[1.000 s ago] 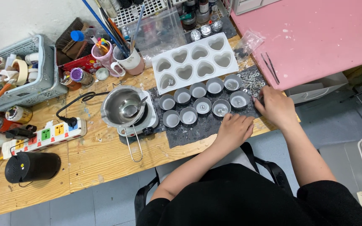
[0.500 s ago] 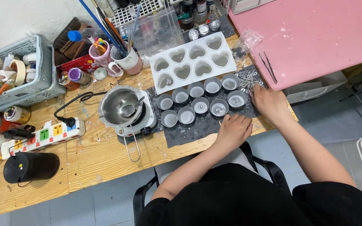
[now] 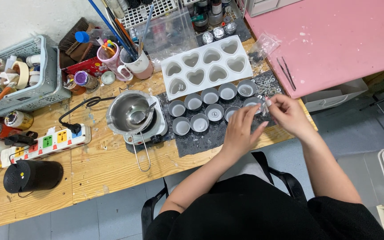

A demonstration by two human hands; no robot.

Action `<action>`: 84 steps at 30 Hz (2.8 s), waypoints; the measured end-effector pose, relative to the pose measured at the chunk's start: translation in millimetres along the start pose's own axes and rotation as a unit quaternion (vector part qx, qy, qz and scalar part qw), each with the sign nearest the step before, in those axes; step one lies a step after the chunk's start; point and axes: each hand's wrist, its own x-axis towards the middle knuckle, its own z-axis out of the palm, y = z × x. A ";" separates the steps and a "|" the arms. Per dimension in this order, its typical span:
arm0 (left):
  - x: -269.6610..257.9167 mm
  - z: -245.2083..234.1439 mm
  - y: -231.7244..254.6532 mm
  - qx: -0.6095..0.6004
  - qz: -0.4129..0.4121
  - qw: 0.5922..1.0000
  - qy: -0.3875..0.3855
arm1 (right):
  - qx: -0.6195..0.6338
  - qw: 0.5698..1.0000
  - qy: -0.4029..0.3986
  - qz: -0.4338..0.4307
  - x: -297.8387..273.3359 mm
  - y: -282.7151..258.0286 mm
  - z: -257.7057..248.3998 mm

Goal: Preparing wicks for tea light candles by attaching metal tabs.

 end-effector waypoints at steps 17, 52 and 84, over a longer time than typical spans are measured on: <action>3.4 -35.2 -21.9 -0.099 -0.077 0.991 0.054 | 0.177 0.981 -0.060 -0.051 -17.5 2.5 61.3; 34.0 -39.0 -98.7 -0.138 -0.120 0.980 -0.079 | -0.442 0.836 -0.152 -0.286 62.5 -103.8 27.1; 19.5 -34.6 -113.3 0.164 -0.103 0.976 -0.096 | -0.626 0.668 -0.262 -0.306 141.2 -68.3 72.7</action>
